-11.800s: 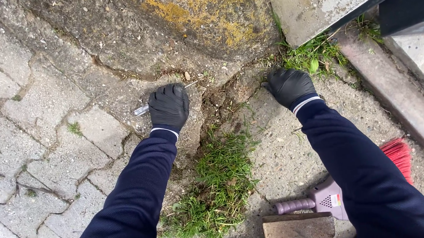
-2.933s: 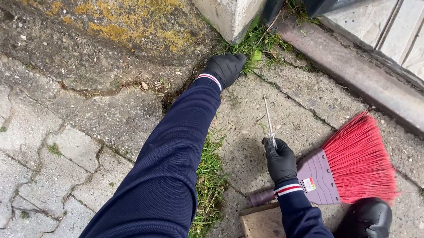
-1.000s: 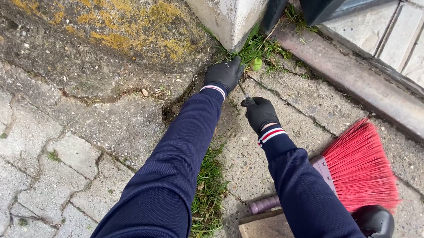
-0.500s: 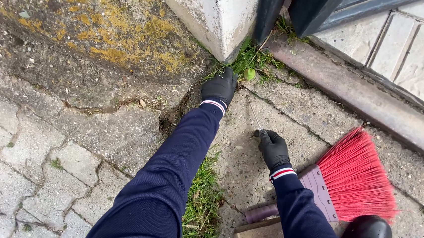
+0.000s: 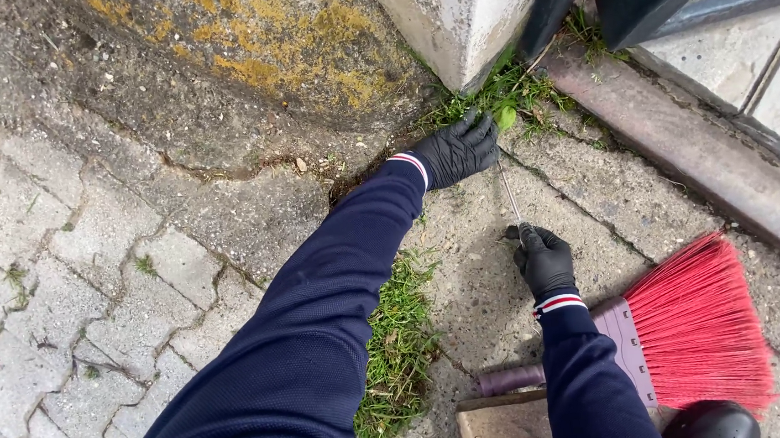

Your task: Removing weeds and debris from a pavement crack using a small metal tool

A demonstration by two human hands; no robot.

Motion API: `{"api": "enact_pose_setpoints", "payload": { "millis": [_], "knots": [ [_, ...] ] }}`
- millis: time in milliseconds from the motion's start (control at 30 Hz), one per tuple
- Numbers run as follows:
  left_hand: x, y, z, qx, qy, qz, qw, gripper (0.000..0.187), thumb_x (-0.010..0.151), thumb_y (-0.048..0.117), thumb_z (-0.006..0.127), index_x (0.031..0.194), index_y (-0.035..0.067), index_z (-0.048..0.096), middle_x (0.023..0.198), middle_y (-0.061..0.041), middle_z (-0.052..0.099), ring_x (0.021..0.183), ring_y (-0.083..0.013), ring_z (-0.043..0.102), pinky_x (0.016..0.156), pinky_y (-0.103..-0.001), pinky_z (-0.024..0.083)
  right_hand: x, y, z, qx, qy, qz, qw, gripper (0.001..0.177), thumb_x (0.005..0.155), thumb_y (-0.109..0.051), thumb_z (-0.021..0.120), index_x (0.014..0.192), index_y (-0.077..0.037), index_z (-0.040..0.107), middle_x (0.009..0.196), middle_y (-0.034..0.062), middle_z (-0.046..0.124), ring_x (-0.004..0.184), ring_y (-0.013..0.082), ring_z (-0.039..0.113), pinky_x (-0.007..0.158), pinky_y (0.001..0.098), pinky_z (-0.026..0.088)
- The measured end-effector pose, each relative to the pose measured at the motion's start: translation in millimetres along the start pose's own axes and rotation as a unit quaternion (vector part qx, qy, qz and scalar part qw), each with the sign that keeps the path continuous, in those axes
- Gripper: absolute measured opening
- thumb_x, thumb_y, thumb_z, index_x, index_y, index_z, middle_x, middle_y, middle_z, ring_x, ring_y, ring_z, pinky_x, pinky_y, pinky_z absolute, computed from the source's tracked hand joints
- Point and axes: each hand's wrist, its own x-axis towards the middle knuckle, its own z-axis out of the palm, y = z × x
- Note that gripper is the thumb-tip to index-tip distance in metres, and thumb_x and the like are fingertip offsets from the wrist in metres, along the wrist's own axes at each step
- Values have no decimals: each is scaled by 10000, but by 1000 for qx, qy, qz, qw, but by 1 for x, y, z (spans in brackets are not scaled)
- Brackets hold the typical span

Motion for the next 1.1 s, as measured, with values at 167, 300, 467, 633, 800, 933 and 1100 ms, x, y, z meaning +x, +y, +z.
{"api": "enact_pose_setpoints", "payload": {
  "millis": [167, 300, 467, 633, 800, 933, 1100],
  "knots": [
    [12, -10, 7, 18, 1, -57, 998, 321, 987, 120, 459, 1299, 164, 518, 1217, -162, 571, 1059, -407, 605, 868, -583, 438, -11, -11, 2, 1, 8, 4, 1000, 211, 977, -251, 742, 1062, -64, 696, 766, 38, 616, 698, 91, 629, 639, 233, 570],
    [20, -3, 50, -23, 33, -156, 987, 190, 902, 212, 565, 1061, 108, 556, 775, -168, 548, 628, -363, 646, 406, -529, 434, -14, -15, 4, -20, 16, 2, 1000, 239, 968, -287, 757, 1036, -64, 701, 717, 51, 605, 625, 108, 627, 545, 224, 551],
    [26, -7, 60, -43, 22, -150, 987, 132, 835, 215, 585, 901, 103, 608, 655, -132, 593, 562, -336, 653, 348, -537, 411, -16, -19, 10, -27, 19, 2, 999, 233, 971, -284, 749, 1028, -60, 722, 715, 65, 619, 617, 115, 606, 552, 238, 541],
    [26, -23, -14, -142, -59, -207, 966, 106, 843, 189, 648, 883, 92, 667, 666, -84, 706, 647, -332, 746, 455, -507, 508, -16, -23, 12, -33, 31, 13, 999, 265, 954, -302, 777, 1028, -53, 721, 732, 64, 586, 676, 127, 616, 626, 254, 556],
    [31, -18, -19, -245, -110, -272, 924, 167, 931, 225, 620, 965, 65, 654, 682, -131, 735, 730, -356, 771, 565, -531, 576, -14, -20, 7, -52, 35, 1, 998, 259, 954, -317, 766, 995, -65, 721, 697, 76, 602, 631, 145, 645, 524, 243, 544],
    [33, -7, -9, -249, -119, -306, 911, 191, 934, 248, 631, 1004, 71, 645, 691, -127, 741, 746, -338, 774, 597, -521, 588, -14, -19, 7, -30, 35, 1, 999, 274, 938, -307, 795, 999, -52, 719, 710, 83, 589, 645, 140, 620, 550, 259, 542],
    [42, 8, 27, -203, -102, -328, 917, 94, 900, 186, 610, 901, 97, 639, 628, -55, 707, 663, -311, 761, 520, -481, 570, -7, -16, 9, -27, 41, 12, 999, 276, 947, -303, 775, 1003, -41, 710, 754, 101, 605, 658, 152, 593, 560, 273, 536]
  ]
}}
